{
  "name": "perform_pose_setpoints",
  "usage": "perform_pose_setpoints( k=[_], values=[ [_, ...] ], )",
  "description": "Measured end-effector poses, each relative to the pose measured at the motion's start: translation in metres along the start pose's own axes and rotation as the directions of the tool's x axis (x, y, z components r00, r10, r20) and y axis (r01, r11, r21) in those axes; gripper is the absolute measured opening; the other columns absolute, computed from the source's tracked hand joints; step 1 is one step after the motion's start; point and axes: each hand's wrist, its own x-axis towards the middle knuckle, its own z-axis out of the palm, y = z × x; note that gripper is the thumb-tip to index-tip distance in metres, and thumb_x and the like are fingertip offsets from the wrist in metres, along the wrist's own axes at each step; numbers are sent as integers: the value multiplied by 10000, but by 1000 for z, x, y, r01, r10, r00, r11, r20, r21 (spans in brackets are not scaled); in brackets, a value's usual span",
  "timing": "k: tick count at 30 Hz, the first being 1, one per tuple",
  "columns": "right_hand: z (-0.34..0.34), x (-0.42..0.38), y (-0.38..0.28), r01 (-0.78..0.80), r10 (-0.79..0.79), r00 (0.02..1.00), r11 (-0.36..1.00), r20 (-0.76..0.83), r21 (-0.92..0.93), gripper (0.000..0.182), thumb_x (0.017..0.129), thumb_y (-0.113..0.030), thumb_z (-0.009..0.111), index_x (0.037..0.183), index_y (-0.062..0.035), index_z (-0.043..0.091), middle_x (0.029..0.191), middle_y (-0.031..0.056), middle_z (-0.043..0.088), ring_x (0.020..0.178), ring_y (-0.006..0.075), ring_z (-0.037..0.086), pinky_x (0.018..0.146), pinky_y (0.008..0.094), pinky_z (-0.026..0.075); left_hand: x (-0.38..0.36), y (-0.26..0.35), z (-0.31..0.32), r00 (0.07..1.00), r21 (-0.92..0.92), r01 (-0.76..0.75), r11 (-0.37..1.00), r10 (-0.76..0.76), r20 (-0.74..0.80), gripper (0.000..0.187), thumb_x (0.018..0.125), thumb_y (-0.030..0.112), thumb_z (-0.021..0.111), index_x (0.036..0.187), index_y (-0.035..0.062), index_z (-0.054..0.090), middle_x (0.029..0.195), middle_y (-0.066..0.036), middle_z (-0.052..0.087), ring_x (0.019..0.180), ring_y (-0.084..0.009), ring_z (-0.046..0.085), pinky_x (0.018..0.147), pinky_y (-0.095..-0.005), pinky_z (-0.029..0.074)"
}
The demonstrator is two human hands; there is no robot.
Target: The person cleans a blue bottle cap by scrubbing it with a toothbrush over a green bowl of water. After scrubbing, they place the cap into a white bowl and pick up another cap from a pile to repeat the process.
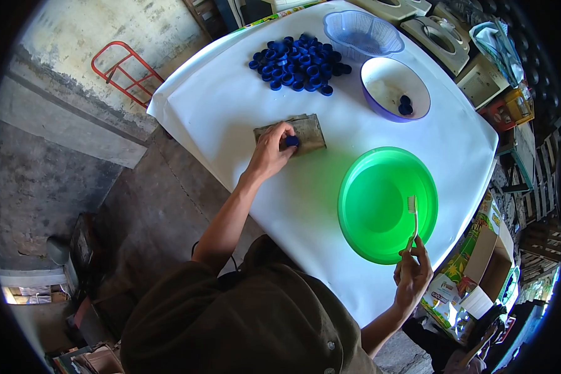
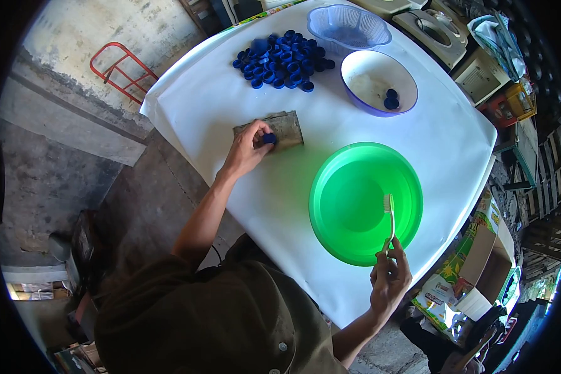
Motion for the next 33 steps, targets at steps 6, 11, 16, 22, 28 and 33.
perform_pose_setpoints(
  k=[6, 11, 16, 22, 28, 33],
  values=[
    [0, 0, -3, 4, -4, 1000, 1000, 4, 18, 377, 938, -31, 637, 1311, 17, 610, 784, 18, 622, 466, 20, 430, 390, 213, 260, 1, -2, 8, 998, 102, -64, 993, 62, 22, 342, 776, 2, 760, 1026, 70, 537, 986, -53, 645, 899, -233, 597, 819, -383, 496],
    [1, 2, -5, -4, 3, 1000, 1000, 21, 30, 374, 938, -35, 640, 1308, 16, 614, 773, 9, 615, 468, 21, 435, 392, 214, 266, 16, 22, 9, 994, -64, -105, 992, 105, 7, 328, 782, -16, 746, 997, 59, 509, 987, -52, 663, 872, -211, 591, 798, -365, 479],
    [1, 1, -5, 5, -5, 1000, 1000, -2, 18, 371, 935, -37, 649, 1302, 12, 621, 766, 0, 606, 471, 20, 433, 395, 212, 266, 22, 9, 29, 989, 91, -148, 985, 145, 41, 333, 782, -35, 740, 998, 52, 502, 1018, -54, 678, 874, -216, 607, 799, -364, 491],
    [-2, -1, -2, 2, -2, 1000, 999, -4, 34, 370, 934, -26, 649, 1301, 6, 624, 762, -5, 601, 474, 14, 429, 397, 209, 266, 23, 22, 28, 977, 34, -204, 978, 206, -47, 335, 782, -34, 743, 1008, 54, 512, 1063, -55, 683, 894, -234, 620, 830, -386, 499],
    [0, -1, -5, -24, 23, 1000, 999, 12, 41, 356, 940, -38, 648, 1290, 17, 625, 657, -20, 557, 458, 16, 404, 408, 211, 251, 30, 29, 25, 977, -20, -168, 986, 163, -139, 361, 784, -8, 765, 1057, 68, 541, 1036, -68, 672, 888, -237, 616, 836, -385, 501],
    [3, 0, -8, -34, 34, 999, 999, -10, 29, 340, 942, -67, 652, 1260, 51, 621, 522, -34, 475, 443, 21, 378, 430, 213, 227, 27, 4, 32, 991, 225, -101, 969, 117, -59, 360, 784, 1, 778, 1056, 83, 557, 991, -73, 673, 878, -225, 616, 765, -369, 500]
  ],
)
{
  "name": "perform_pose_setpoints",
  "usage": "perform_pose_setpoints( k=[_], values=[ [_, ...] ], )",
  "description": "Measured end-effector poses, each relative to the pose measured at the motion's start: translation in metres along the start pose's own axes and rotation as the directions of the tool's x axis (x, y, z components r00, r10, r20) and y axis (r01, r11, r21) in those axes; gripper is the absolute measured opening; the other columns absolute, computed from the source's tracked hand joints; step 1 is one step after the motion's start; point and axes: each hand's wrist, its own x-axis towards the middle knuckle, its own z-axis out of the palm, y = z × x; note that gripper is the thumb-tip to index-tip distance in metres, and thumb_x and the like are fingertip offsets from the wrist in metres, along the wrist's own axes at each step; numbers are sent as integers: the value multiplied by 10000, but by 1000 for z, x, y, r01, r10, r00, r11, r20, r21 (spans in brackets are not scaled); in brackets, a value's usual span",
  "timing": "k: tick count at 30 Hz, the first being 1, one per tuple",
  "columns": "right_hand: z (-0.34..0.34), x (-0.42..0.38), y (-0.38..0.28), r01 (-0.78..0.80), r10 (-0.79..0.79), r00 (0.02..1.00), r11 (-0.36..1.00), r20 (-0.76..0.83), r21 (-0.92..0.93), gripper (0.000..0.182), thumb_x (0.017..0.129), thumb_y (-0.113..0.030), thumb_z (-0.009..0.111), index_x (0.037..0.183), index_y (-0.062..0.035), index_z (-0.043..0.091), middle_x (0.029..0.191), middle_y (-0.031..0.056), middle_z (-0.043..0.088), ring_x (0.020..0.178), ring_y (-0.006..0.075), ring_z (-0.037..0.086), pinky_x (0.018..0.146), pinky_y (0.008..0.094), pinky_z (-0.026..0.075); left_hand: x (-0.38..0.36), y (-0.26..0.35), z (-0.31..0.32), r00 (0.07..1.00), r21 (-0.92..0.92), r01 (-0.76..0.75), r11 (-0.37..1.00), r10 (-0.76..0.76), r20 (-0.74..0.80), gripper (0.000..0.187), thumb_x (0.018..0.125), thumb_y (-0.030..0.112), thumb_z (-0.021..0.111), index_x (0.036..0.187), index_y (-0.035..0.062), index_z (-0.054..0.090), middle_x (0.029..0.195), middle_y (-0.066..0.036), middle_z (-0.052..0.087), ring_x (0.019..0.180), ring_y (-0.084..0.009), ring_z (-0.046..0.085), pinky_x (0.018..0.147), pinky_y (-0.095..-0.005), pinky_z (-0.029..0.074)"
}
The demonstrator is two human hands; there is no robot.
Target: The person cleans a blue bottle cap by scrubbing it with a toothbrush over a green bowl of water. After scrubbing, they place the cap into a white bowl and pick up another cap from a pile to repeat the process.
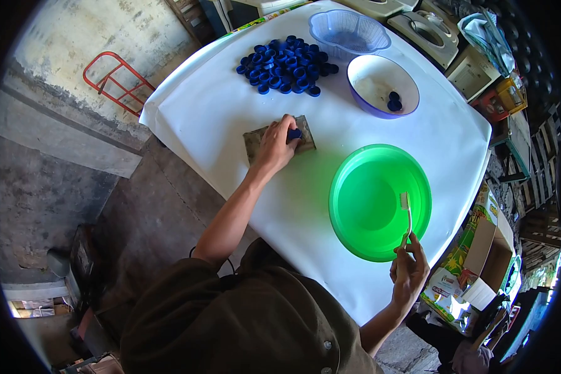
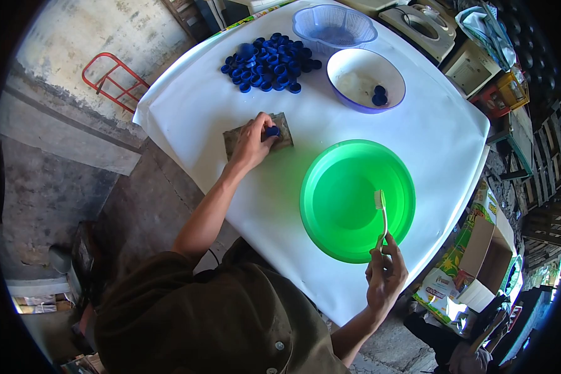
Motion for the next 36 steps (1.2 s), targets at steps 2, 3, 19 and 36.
perform_pose_setpoints(
  k=[2, 3, 19, 36],
  values=[
    [0, 0, 0, -16, 16, 1000, 1000, 14, 9, 344, 940, -70, 652, 1258, 58, 619, 508, -35, 463, 442, 23, 376, 435, 214, 222, 9, 10, -7, 996, -139, 40, 989, -50, -70, 351, 782, 4, 778, 1046, 79, 559, 983, -72, 671, 871, -235, 615, 782, -381, 498],
    [0, -1, 1, -25, 25, 1000, 1000, 17, 12, 347, 940, -68, 652, 1261, 59, 617, 510, -33, 464, 442, 24, 377, 436, 214, 221, 9, 12, -8, 992, -210, 61, 976, -84, -100, 346, 782, 5, 779, 1040, 78, 560, 979, -72, 670, 867, -240, 615, 791, -387, 497],
    [0, -4, 1, -26, 26, 1000, 999, -4, 21, 342, 930, -52, 655, 1251, 60, 627, 544, -15, 499, 439, 16, 373, 424, 223, 213, -25, 11, -50, 945, -129, -5, 992, -37, -326, 383, 789, -11, 765, 1153, 64, 671, 1006, -56, 686, 707, -142, 580, 687, -283, 502],
    [0, -4, -1, -23, 21, 999, 999, 38, 44, 337, 938, -44, 629, 1259, 54, 618, 568, -7, 533, 440, 23, 391, 417, 212, 228, -40, -22, -58, 983, 32, 108, 994, -102, -152, 266, 768, 40, 814, 1011, 2, 713, 905, -106, 632, 671, -177, 578, 639, -312, 496]
  ],
)
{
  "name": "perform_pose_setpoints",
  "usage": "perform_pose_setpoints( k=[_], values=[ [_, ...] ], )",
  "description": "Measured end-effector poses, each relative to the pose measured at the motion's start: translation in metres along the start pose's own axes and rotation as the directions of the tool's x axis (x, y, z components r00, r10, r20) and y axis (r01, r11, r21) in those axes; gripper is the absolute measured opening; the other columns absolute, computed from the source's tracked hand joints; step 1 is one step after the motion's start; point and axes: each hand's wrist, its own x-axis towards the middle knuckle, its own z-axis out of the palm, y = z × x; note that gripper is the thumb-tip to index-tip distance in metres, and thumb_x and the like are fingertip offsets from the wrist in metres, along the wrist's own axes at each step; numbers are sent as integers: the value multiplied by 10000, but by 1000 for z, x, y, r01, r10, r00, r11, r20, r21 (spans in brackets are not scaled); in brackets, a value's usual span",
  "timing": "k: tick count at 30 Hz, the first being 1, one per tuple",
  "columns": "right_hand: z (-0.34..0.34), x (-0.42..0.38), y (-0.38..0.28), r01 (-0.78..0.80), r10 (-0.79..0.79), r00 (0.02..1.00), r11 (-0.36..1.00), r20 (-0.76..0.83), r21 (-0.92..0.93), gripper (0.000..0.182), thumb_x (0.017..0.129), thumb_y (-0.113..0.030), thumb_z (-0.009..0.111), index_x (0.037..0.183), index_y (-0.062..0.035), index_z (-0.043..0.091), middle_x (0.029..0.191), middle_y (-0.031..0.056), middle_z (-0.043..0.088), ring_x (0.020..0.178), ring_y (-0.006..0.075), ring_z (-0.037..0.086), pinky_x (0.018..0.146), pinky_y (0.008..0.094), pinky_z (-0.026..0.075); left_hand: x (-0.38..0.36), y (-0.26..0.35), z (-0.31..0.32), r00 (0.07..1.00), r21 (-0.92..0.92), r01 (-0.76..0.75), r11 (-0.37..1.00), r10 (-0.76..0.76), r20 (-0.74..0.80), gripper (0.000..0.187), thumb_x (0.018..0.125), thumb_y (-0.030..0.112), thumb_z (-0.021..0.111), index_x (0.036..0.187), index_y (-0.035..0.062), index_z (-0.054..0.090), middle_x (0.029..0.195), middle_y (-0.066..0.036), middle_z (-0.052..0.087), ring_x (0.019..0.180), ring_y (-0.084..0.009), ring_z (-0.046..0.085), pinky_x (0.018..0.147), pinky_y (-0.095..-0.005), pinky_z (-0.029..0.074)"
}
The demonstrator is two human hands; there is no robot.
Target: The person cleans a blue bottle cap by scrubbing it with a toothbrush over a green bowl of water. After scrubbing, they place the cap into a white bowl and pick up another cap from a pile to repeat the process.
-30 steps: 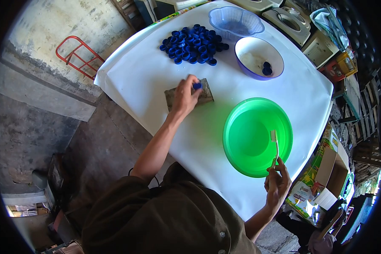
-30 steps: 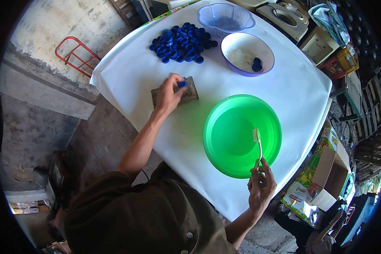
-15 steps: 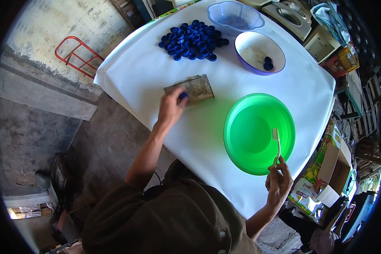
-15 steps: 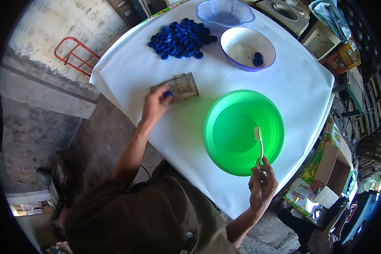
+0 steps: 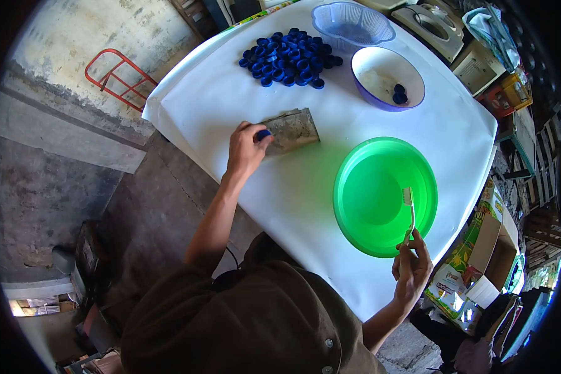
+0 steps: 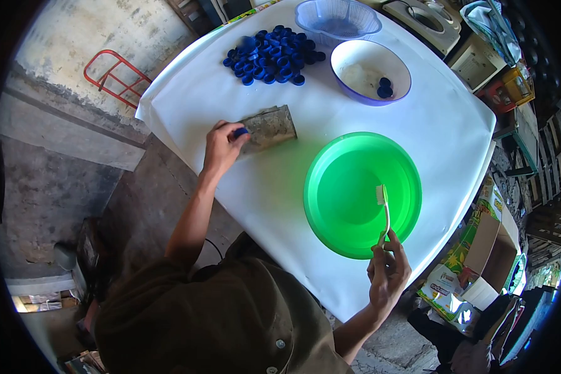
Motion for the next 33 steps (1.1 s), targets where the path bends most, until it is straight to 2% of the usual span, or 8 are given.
perform_pose_setpoints(
  k=[3, 8, 11, 14, 18, 21, 27, 33],
  values=[
    [2, -1, 1, 10, -9, 999, 999, -37, 34, 335, 939, -38, 623, 1261, 53, 616, 637, 20, 590, 443, 21, 402, 406, 207, 241, 4, 16, -8, 978, -85, -12, 996, -6, -206, 253, 778, 52, 807, 1007, 5, 711, 952, -98, 638, 691, -168, 583, 658, -316, 493],
    [0, 2, 4, 37, -37, 999, 998, -11, 60, 345, 939, -11, 609, 1274, 71, 598, 719, 47, 636, 446, 18, 421, 390, 202, 245, -6, -21, 3, 999, 109, -41, 993, 39, 21, 230, 809, 85, 786, 1023, 30, 724, 950, -85, 669, 796, -190, 638, 738, -338, 513],
    [-2, 3, 4, 33, -34, 999, 997, 9, 75, 355, 939, -6, 607, 1283, 79, 589, 716, 48, 636, 445, 18, 422, 388, 204, 241, 8, 19, -17, 990, -118, 108, 987, -117, -74, 272, 857, 158, 766, 1076, 6, 709, 985, -99, 683, 887, -204, 670, 763, -336, 526],
    [-3, 2, 0, 30, -32, 999, 996, 20, 89, 359, 940, -14, 612, 1284, 84, 586, 717, 49, 635, 443, 18, 419, 390, 204, 240, 15, 36, -24, 968, -851, 237, 468, -191, 165, 393, 999, 285, 619, 1275, 6, 606, 1061, -111, 682, 912, -179, 648, 806, -286, 514],
    [-1, 4, -2, 19, -21, 999, 997, 25, 70, 360, 941, -20, 615, 1283, 89, 585, 701, 43, 622, 442, 20, 415, 395, 205, 242, 16, 60, -20, 955, -955, 296, 3, 25, 296, 419, 1018, 247, 569, 1341, -16, 529, 1146, -137, 644, 966, -217, 639, 858, -324, 521],
    [-3, 4, 0, -2, 1, 1000, 998, 18, 63, 364, 940, -16, 617, 1289, 85, 585, 678, 33, 613, 447, 24, 418, 403, 208, 254, 20, 73, -16, 953, -954, 299, -11, 43, 298, 376, 1004, 220, 593, 1300, -8, 549, 1164, -138, 634, 954, -223, 643, 876, -331, 521],
    [-5, 2, 0, -51, 50, 999, 994, 13, 101, 371, 926, 6, 636, 1291, 63, 601, 645, -12, 558, 473, 27, 431, 426, 210, 292, 45, 93, 22, 955, -721, 148, 677, 92, 283, 221, 903, 86, 725, 1093, 9, 644, 1003, -82, 689, 936, -160, 662, 769, -291, 529],
    [-7, 2, 1, -20, 21, 1000, 997, -8, 73, 357, 914, 28, 638, 1270, 50, 626, 660, -6, 559, 481, 30, 452, 422, 209, 293, 95, 144, 81, 922, -583, -168, 795, 336, 193, 339, 845, 75, 749, 1175, 90, 671, 1056, -56, 701, 956, -136, 661, 765, -265, 522]
  ],
)
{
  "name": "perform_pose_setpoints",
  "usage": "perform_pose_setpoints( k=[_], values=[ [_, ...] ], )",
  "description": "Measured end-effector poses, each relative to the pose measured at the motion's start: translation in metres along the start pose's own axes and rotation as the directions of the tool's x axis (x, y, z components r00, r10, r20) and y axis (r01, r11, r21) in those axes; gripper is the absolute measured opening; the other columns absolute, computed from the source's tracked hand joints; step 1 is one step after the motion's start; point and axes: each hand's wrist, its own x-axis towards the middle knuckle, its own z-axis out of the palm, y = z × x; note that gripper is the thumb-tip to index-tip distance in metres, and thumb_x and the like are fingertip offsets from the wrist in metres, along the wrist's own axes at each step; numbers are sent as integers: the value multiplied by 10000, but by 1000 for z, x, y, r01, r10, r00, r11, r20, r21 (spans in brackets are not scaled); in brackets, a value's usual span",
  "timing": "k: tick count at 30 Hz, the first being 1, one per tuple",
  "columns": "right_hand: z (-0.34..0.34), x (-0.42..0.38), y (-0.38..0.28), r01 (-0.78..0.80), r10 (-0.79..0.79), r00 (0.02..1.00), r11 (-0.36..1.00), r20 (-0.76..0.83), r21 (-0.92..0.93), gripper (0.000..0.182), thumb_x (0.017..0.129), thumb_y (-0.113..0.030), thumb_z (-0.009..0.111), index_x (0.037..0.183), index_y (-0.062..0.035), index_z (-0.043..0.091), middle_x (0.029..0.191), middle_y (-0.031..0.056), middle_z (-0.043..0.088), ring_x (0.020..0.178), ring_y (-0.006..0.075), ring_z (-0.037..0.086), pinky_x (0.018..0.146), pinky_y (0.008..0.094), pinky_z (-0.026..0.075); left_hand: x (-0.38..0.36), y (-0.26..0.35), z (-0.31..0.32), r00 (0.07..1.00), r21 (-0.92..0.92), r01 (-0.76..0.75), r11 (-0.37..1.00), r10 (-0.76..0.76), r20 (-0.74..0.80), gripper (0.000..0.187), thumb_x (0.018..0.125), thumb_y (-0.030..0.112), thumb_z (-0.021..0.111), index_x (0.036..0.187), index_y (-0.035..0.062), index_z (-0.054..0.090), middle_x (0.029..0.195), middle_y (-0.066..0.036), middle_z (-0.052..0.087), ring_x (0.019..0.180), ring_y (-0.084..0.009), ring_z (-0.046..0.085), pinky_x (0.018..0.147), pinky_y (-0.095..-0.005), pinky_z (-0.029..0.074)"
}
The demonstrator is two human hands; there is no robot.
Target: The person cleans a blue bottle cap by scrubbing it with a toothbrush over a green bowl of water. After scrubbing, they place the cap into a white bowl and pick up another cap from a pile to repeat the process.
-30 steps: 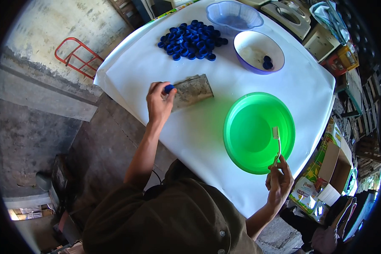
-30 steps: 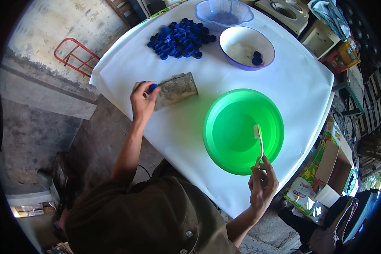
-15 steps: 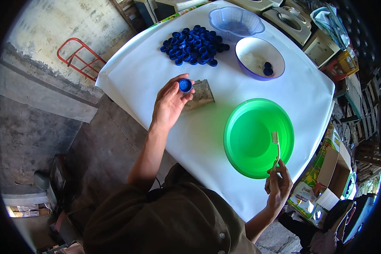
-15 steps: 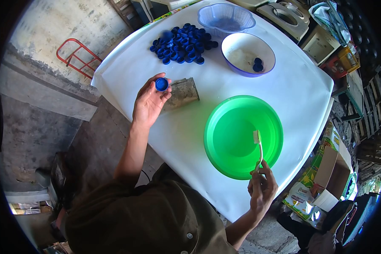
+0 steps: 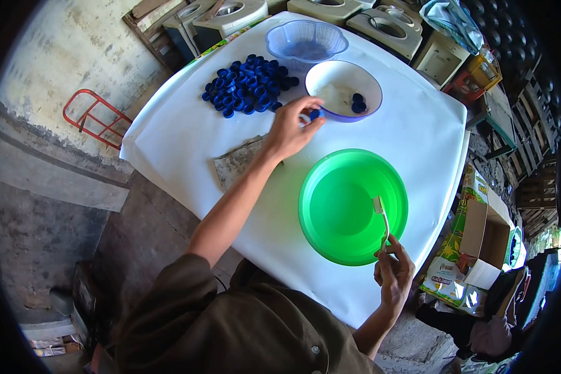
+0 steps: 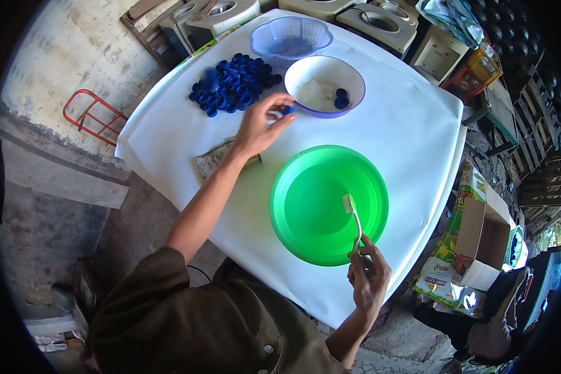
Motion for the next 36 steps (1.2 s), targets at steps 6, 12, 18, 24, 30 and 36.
perform_pose_setpoints(
  k=[6, 12, 18, 24, 30, 36],
  values=[
    [-3, -3, -2, -46, 45, 999, 999, -13, -11, 378, 907, 36, 638, 1284, 45, 621, 693, 5, 569, 476, 36, 451, 419, 211, 296, 97, -53, 60, 982, 237, -154, 959, 122, 145, 219, 738, 153, 828, 826, 16, 681, 833, -127, 645, 758, -250, 640, 696, -368, 505],
    [-4, -7, -1, -105, 105, 994, 994, -41, 14, 380, 905, 9, 651, 1277, 71, 608, 657, 12, 581, 472, 43, 448, 419, 211, 278, 133, -84, 98, 959, 452, -122, 884, -13, 284, 188, 679, 156, 841, 729, 85, 673, 932, -131, 678, 966, -327, 656, 849, -439, 535],
    [-7, 0, 14, -44, 44, 999, 999, 9, 21, 404, 931, -41, 639, 1310, 80, 572, 785, 86, 651, 423, 34, 433, 360, 203, 257, 127, -92, 115, 977, 684, -188, 705, 62, 205, 130, 728, 165, 809, 841, 114, 770, 980, -122, 699, 1006, -326, 652, 906, -434, 525],
    [0, 2, -3, -90, 91, 996, 995, -21, 30, 360, 906, 11, 634, 1256, 88, 601, 606, 1, 559, 454, 27, 407, 421, 211, 250, 114, -62, 69, 983, 328, -185, 927, 170, 75, 132, 810, 157, 753, 870, 39, 750, 899, -159, 721, 867, -302, 700, 828, -411, 548],
    [-2, 0, -2, -62, 60, 996, 998, -61, -29, 336, 917, 12, 633, 1242, 91, 603, 579, -4, 534, 447, 28, 399, 419, 211, 250, 71, -106, -31, 766, 314, 20, 949, 187, -615, 111, 790, 118, 766, 845, 45, 704, 762, -104, 687, 691, -259, 661, 687, -387, 523],
    [-9, 2, 1, -47, 43, 999, 991, -33, -124, 380, 904, 17, 653, 1279, 62, 608, 771, 65, 639, 486, 57, 477, 421, 227, 338, 39, -152, -67, 835, 523, 427, 738, -99, -542, 366, 757, 313, 825, 1002, 87, 674, 982, -129, 682, 966, -333, 623, 832, -447, 501]
  ],
)
